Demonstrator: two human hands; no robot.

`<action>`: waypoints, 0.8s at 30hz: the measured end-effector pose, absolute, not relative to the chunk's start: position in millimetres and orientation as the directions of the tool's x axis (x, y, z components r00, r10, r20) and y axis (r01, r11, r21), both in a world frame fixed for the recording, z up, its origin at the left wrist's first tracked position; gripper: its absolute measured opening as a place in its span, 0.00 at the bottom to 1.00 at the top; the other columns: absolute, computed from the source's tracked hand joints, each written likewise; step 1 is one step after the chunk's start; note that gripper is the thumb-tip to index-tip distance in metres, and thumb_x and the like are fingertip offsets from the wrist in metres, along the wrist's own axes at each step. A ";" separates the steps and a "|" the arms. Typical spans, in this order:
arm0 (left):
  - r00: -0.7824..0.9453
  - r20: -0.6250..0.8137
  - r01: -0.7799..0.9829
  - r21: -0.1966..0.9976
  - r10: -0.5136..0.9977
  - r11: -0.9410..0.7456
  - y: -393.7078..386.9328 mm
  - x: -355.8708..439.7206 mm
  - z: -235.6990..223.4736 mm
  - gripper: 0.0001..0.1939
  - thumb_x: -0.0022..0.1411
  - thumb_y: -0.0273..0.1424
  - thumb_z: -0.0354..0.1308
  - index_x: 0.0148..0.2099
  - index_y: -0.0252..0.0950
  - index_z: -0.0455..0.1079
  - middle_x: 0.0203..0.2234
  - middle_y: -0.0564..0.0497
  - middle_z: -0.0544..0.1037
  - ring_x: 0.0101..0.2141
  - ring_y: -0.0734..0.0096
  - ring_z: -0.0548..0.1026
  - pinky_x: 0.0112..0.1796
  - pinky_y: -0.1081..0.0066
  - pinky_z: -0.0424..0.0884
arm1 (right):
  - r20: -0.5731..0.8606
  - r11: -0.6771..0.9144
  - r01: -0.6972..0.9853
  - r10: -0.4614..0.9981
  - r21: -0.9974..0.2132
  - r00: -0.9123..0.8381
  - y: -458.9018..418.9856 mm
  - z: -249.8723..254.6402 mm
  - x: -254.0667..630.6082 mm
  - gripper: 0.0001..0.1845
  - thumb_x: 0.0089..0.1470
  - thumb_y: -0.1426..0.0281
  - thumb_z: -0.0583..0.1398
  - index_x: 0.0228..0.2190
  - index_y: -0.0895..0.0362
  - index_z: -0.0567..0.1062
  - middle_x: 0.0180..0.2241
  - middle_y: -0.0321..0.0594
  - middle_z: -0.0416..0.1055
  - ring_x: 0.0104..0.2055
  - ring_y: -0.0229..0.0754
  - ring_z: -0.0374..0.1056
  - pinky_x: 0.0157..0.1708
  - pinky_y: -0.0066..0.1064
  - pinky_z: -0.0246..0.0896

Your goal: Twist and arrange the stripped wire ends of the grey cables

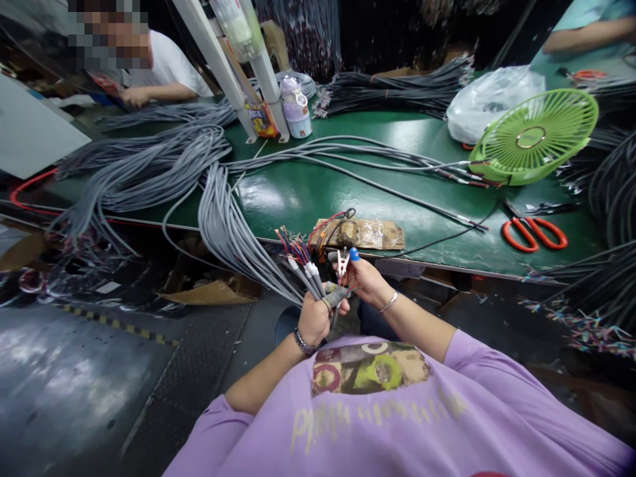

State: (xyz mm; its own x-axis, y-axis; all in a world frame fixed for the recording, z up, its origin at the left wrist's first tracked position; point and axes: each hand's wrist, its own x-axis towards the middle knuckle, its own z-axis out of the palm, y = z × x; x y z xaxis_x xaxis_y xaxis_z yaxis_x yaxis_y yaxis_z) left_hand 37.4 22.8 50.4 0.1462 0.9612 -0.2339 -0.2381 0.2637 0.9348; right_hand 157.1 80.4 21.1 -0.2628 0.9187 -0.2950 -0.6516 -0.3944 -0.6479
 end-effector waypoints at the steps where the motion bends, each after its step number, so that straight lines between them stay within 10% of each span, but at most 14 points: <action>1: 0.143 -0.243 -0.246 0.930 0.959 0.272 23.6 37.6 49.4 0.12 0.49 0.36 0.64 0.23 0.32 0.71 0.14 0.52 0.73 0.16 0.77 0.69 0.19 0.77 0.64 | -0.317 -0.431 -0.661 0.902 -0.614 -0.294 81.4 22.7 156.8 0.24 0.52 0.50 0.58 0.29 0.60 0.75 0.25 0.39 0.72 0.22 0.33 0.63 0.22 0.26 0.60; 24: 0.092 -0.146 -0.177 0.971 0.985 0.160 13.4 37.9 48.1 0.13 0.52 0.37 0.63 0.23 0.33 0.71 0.17 0.52 0.74 0.18 0.77 0.70 0.21 0.77 0.66 | -0.301 -0.512 -0.672 0.859 -0.535 -0.414 77.4 26.4 164.0 0.21 0.55 0.54 0.57 0.32 0.59 0.75 0.25 0.36 0.71 0.22 0.32 0.62 0.24 0.25 0.62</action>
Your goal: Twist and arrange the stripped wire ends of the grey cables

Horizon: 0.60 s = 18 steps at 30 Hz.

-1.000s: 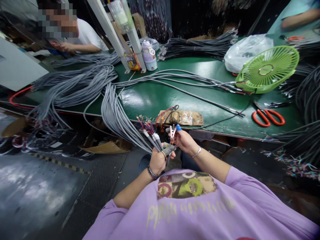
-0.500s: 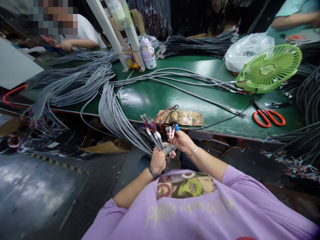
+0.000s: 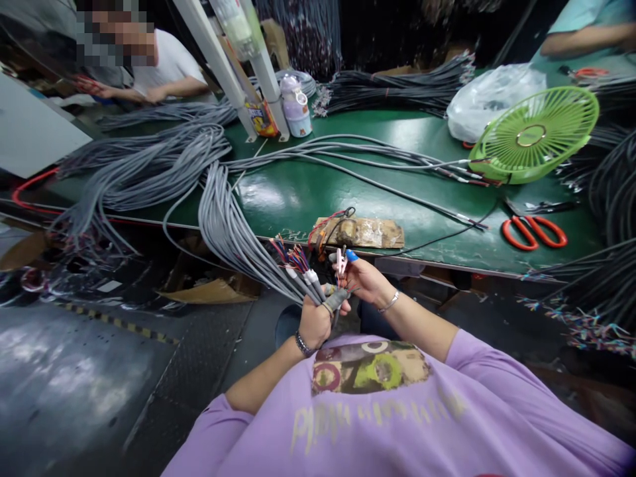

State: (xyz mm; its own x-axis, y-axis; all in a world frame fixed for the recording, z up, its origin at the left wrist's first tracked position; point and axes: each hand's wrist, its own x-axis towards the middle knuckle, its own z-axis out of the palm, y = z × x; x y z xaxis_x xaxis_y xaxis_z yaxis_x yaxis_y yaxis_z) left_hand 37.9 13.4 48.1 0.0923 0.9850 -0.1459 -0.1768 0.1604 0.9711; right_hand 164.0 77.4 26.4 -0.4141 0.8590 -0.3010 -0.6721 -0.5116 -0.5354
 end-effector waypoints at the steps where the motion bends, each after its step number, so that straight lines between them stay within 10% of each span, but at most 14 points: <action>1: 0.083 -0.144 -0.184 0.970 0.986 0.157 13.9 38.4 47.9 0.12 0.51 0.37 0.63 0.23 0.33 0.71 0.17 0.52 0.74 0.18 0.77 0.70 0.21 0.77 0.66 | -0.283 -0.485 -0.668 0.874 -0.564 -0.395 77.5 25.0 163.7 0.19 0.53 0.55 0.59 0.32 0.59 0.75 0.24 0.35 0.70 0.21 0.32 0.61 0.24 0.25 0.61; 7: 0.045 -0.169 -0.205 0.963 0.985 0.175 19.9 40.5 45.5 0.11 0.51 0.37 0.63 0.25 0.34 0.71 0.16 0.52 0.75 0.18 0.76 0.71 0.20 0.77 0.66 | -0.202 -0.222 -0.537 0.975 -0.814 -0.097 75.1 20.1 159.4 0.25 0.49 0.48 0.58 0.24 0.59 0.75 0.20 0.36 0.69 0.22 0.32 0.60 0.22 0.24 0.57; 18: 0.045 -0.186 -0.210 0.959 0.981 0.191 23.8 42.3 40.3 0.11 0.50 0.36 0.64 0.24 0.33 0.70 0.16 0.53 0.74 0.18 0.77 0.71 0.21 0.78 0.67 | -0.386 -0.465 -0.724 0.875 -0.510 -0.291 84.3 29.4 152.5 0.22 0.51 0.52 0.59 0.26 0.60 0.74 0.21 0.37 0.71 0.20 0.34 0.63 0.22 0.26 0.60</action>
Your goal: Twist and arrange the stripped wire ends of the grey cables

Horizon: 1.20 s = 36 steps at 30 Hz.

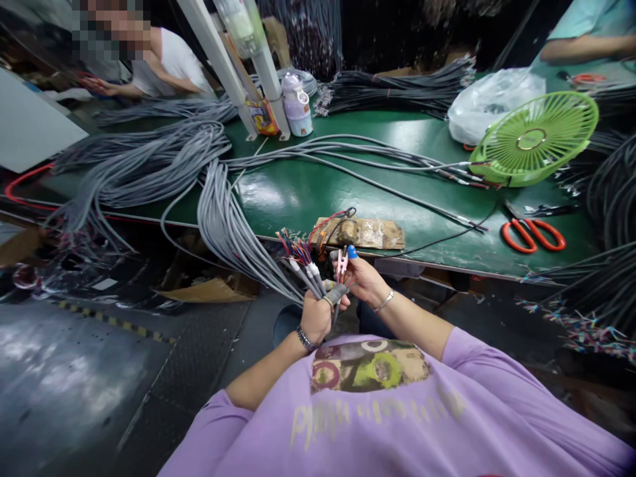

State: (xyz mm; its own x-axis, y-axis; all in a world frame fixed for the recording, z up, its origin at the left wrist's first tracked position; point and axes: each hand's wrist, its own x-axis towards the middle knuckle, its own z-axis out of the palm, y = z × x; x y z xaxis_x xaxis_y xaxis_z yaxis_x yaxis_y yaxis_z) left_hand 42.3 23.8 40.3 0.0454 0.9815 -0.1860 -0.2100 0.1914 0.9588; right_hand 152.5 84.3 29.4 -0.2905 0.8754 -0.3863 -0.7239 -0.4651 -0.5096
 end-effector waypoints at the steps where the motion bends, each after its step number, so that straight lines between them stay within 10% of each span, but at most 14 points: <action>1: 0.045 -0.187 -0.208 0.959 0.981 0.193 23.7 42.4 40.2 0.11 0.50 0.35 0.64 0.23 0.33 0.70 0.16 0.53 0.74 0.18 0.77 0.71 0.21 0.78 0.67 | -0.387 -0.464 -0.723 0.876 -0.512 -0.289 83.6 28.4 152.4 0.22 0.51 0.51 0.59 0.26 0.60 0.74 0.22 0.38 0.71 0.20 0.34 0.63 0.22 0.26 0.60; 36: 0.004 -0.220 -0.220 0.951 0.975 0.216 18.1 37.7 42.3 0.12 0.50 0.37 0.63 0.23 0.33 0.70 0.16 0.52 0.74 0.17 0.76 0.70 0.20 0.77 0.66 | -0.353 -0.497 -0.702 0.865 -0.510 -0.356 79.5 27.1 161.7 0.25 0.53 0.47 0.54 0.30 0.56 0.74 0.26 0.37 0.72 0.24 0.34 0.65 0.25 0.26 0.60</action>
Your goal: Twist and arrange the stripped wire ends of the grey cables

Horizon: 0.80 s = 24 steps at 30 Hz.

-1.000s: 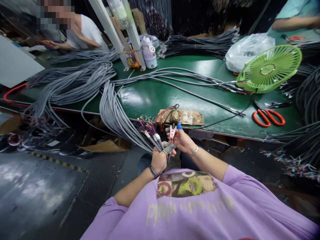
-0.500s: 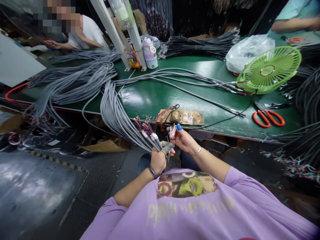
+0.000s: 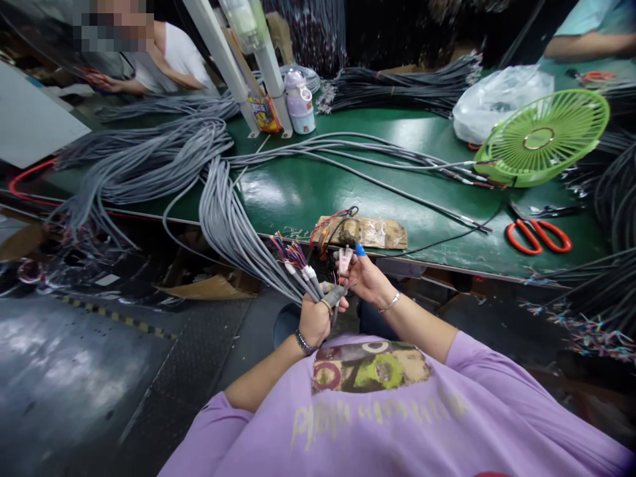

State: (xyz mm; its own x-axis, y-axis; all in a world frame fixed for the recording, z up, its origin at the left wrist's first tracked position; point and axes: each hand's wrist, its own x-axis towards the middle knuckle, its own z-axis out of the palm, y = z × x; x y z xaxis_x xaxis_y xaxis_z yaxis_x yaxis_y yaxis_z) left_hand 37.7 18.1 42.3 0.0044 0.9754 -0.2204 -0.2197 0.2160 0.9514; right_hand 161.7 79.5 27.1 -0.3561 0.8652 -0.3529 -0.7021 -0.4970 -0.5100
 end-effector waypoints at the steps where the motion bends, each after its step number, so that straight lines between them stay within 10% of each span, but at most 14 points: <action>1: 0.001 -0.216 -0.225 0.951 0.976 0.211 16.5 36.4 42.5 0.12 0.49 0.37 0.63 0.24 0.33 0.70 0.16 0.52 0.74 0.17 0.76 0.71 0.20 0.77 0.66 | -0.349 -0.505 -0.694 0.862 -0.514 -0.368 79.2 27.0 162.6 0.26 0.54 0.47 0.53 0.30 0.56 0.74 0.26 0.38 0.72 0.24 0.34 0.65 0.24 0.26 0.60; 15: -0.039 -0.192 -0.194 0.964 0.981 0.181 15.2 34.0 34.7 0.10 0.51 0.35 0.63 0.24 0.33 0.71 0.16 0.52 0.74 0.17 0.77 0.70 0.19 0.78 0.63 | -0.311 -0.479 -0.333 0.839 -0.813 -0.447 65.8 38.7 174.6 0.20 0.42 0.56 0.66 0.29 0.61 0.74 0.23 0.35 0.70 0.22 0.31 0.61 0.22 0.24 0.57; 24: 0.231 -0.357 -0.009 0.929 0.905 0.369 22.6 28.6 36.6 0.11 0.50 0.34 0.63 0.25 0.31 0.71 0.15 0.49 0.75 0.16 0.75 0.71 0.16 0.79 0.55 | -0.143 -0.259 -0.201 0.877 -0.945 -0.458 51.7 37.3 180.2 0.17 0.40 0.60 0.67 0.23 0.60 0.72 0.19 0.33 0.68 0.22 0.33 0.62 0.26 0.27 0.57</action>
